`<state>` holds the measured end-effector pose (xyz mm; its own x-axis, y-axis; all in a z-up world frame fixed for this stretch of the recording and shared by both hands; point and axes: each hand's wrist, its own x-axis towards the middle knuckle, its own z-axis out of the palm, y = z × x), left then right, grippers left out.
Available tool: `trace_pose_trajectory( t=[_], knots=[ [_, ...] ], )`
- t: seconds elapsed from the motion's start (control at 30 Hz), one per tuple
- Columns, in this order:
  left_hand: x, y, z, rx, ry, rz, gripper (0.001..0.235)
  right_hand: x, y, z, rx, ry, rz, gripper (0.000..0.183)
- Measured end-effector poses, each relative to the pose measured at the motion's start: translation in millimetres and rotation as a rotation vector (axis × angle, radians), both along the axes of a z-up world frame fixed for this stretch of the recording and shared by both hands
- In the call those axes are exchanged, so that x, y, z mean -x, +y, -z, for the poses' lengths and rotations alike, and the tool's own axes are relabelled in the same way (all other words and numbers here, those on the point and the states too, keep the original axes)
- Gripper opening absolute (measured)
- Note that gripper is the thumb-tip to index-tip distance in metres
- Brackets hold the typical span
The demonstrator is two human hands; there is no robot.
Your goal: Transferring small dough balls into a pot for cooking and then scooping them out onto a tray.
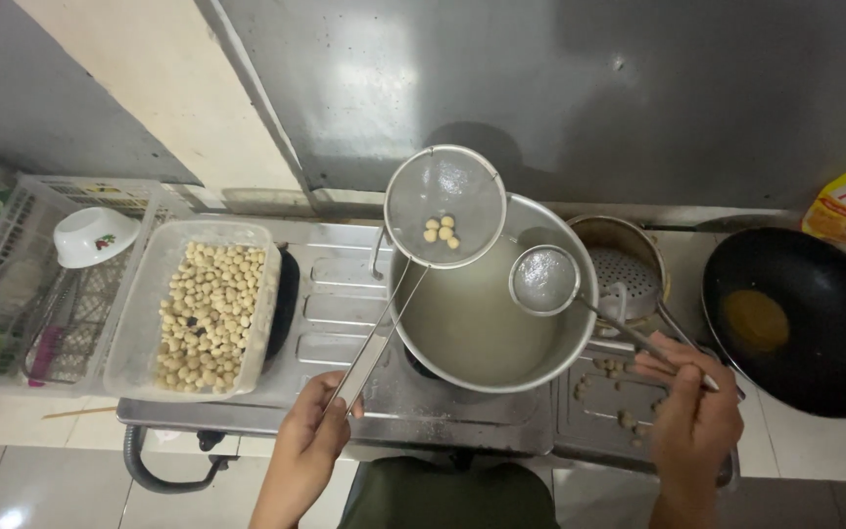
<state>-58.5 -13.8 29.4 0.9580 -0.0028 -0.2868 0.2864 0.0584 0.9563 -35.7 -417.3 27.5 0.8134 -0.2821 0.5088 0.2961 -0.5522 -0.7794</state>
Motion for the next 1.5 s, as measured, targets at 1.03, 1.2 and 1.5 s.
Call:
trace_pose_trajectory(
  t=[1.03,1.2,1.5],
  knots=[
    [13.3,1.0,0.1,0.005,-0.015,-0.032,0.026,-24.1,35.3,10.3,0.152,0.106,-0.128,0.028],
    [17.1,-0.6,-9.9,0.038,-0.023,-0.046,0.027,-53.9,43.9,13.4,0.234,0.059,-0.266,0.023],
    [16.6,-3.7,-11.5,0.014,-0.05,-0.007,0.025,-89.6,58.7,16.3,0.339,0.287,-0.481,0.031]
  ],
)
